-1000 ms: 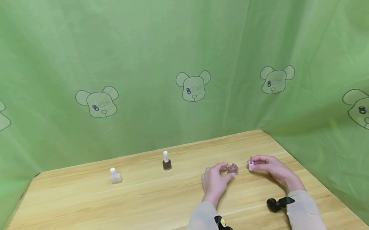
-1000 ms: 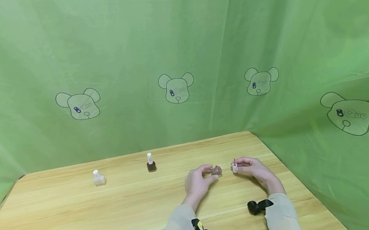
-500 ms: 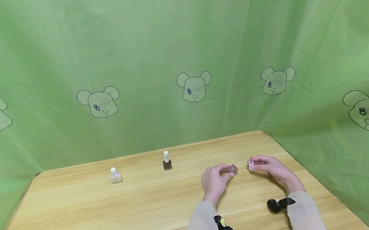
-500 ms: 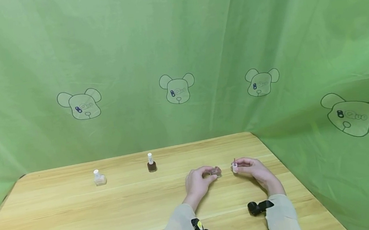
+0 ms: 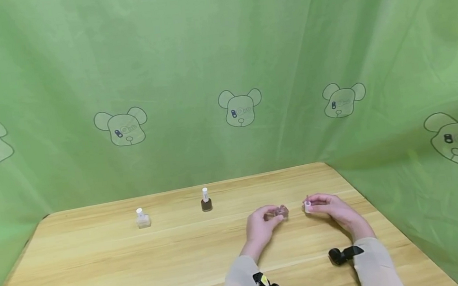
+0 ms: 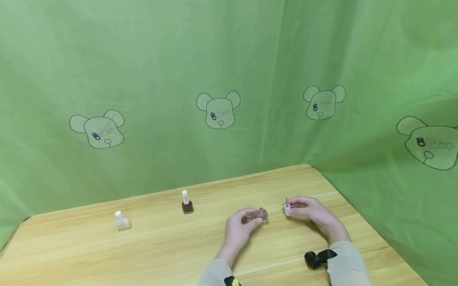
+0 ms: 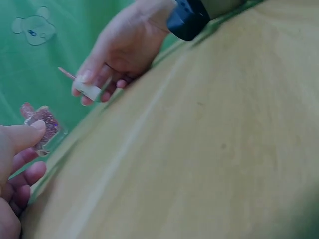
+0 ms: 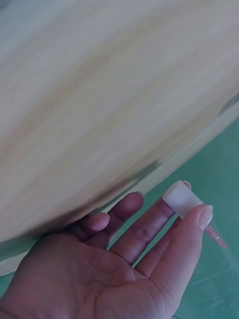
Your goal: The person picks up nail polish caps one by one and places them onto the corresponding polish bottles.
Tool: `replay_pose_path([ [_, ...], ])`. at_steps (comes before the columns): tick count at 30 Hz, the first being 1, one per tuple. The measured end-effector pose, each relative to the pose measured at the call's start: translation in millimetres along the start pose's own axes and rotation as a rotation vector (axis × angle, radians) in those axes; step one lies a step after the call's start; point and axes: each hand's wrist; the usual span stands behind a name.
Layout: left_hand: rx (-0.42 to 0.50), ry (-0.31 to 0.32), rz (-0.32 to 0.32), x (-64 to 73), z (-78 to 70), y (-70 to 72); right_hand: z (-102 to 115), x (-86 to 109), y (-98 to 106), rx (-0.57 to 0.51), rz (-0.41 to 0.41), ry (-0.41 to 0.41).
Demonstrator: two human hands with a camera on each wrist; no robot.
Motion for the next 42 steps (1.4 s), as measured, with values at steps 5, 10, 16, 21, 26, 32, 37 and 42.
replay_pose_path([
  [5,0.089,0.013,0.003,5.2,3.0,12.8,1.3,-2.0,-4.5,0.001,0.023,-0.015],
  [10,0.112,0.009,0.003,8.7,4.3,26.2,3.6,-3.4,-6.8,0.035,0.029,-0.023],
  [16,0.129,0.011,0.007,12.2,2.5,40.3,14.2,-1.4,-11.6,0.055,0.044,-0.012],
  [21,0.136,0.012,0.024,16.7,4.0,49.9,19.2,0.0,-16.5,0.049,0.073,-0.002],
  [26,0.16,0.021,0.058,20.3,6.9,57.8,20.4,0.1,-17.8,0.06,0.088,0.006],
  [32,0.154,0.015,0.08,25.8,10.8,68.0,29.5,0.2,-24.3,0.094,0.127,0.013],
  [37,0.143,-0.005,0.093,29.7,3.2,72.7,38.4,1.2,-31.0,0.116,0.167,0.051],
  [42,0.141,-0.009,0.104,27.4,8.7,68.7,43.1,1.4,-35.2,0.133,0.185,0.066],
])
Point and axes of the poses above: each hand's wrist, its own x-axis away from the middle knuckle, its own y-axis out of the back of the hand, z = x × y, and after that the axes turned 9 degrees about -y, right-handed
